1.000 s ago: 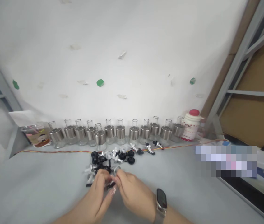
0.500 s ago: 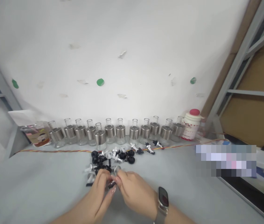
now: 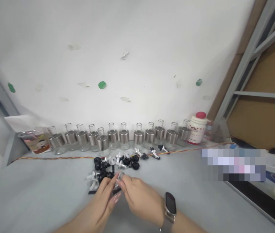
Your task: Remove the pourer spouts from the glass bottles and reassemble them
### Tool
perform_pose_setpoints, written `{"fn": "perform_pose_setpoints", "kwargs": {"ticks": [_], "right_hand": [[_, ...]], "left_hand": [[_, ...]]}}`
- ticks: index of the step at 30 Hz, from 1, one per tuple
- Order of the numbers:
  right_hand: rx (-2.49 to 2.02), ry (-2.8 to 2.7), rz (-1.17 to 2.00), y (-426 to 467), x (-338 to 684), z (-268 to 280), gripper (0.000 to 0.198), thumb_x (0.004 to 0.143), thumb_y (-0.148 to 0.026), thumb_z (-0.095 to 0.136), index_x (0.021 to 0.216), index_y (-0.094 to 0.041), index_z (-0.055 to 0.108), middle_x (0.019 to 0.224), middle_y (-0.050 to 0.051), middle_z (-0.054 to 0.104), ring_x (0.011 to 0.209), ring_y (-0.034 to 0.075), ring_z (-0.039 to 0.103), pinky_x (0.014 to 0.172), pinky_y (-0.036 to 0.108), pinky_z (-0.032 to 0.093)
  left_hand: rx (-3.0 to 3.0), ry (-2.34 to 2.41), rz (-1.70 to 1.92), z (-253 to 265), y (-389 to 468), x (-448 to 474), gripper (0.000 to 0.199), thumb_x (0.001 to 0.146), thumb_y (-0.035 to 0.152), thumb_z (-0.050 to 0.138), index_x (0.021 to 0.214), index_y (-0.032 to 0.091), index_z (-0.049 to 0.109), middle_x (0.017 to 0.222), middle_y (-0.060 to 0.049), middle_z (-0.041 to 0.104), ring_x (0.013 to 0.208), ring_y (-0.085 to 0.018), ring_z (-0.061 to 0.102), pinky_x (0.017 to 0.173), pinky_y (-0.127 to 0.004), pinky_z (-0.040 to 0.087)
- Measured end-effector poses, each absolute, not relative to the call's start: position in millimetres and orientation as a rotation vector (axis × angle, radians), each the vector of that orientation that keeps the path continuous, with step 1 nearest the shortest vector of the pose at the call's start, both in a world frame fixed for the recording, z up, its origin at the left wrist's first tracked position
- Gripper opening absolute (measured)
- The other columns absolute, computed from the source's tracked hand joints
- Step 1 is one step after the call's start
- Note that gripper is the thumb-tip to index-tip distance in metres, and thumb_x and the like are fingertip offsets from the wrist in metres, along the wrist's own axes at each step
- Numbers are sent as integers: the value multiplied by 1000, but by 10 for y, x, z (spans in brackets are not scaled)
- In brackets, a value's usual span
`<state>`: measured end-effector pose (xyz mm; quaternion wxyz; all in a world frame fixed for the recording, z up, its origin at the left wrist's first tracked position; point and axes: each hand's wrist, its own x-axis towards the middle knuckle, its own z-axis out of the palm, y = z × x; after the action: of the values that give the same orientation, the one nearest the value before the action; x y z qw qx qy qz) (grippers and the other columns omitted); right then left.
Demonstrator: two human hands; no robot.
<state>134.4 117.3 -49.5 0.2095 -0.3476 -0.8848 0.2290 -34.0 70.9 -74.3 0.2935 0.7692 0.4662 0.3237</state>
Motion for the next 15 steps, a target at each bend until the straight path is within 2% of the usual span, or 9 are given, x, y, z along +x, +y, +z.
{"fn": "perform_pose_setpoints", "kwargs": {"ticks": [5, 11, 13, 15], "right_hand": [[-962, -2527, 550, 1181, 1353, -501, 23, 91, -26, 24, 78, -21, 42, 68, 2, 55, 60, 16, 51, 52, 25, 30], [-910, -2537, 458, 1188, 1356, -516, 20, 90, -24, 27, 78, -20, 42, 67, 2, 54, 60, 16, 50, 53, 25, 32], [-900, -2517, 475, 1185, 1355, -513, 19, 90, -24, 28, 77, -20, 42, 67, 1, 54, 60, 16, 50, 53, 24, 32], [-898, -2490, 526, 1181, 1352, -506, 18, 90, -24, 29, 78, -20, 41, 70, 2, 55, 63, 15, 51, 55, 24, 34]], "left_hand": [[2103, 1224, 856, -795, 727, -365, 53, 89, 28, 29, 136, 25, 6, 105, -9, 41, 93, -19, 49, 88, -36, 40], [2135, 1236, 798, -767, 735, -357, 52, 89, 29, 26, 137, 25, 5, 105, -10, 39, 86, -18, 50, 82, -33, 44], [2137, 1211, 803, -721, 727, -357, 51, 89, 28, 27, 136, 25, 7, 105, -10, 39, 87, -17, 50, 81, -32, 44], [2129, 1195, 813, -666, 717, -358, 47, 90, 27, 27, 135, 25, 16, 104, -9, 40, 87, -17, 50, 81, -32, 44]]}}
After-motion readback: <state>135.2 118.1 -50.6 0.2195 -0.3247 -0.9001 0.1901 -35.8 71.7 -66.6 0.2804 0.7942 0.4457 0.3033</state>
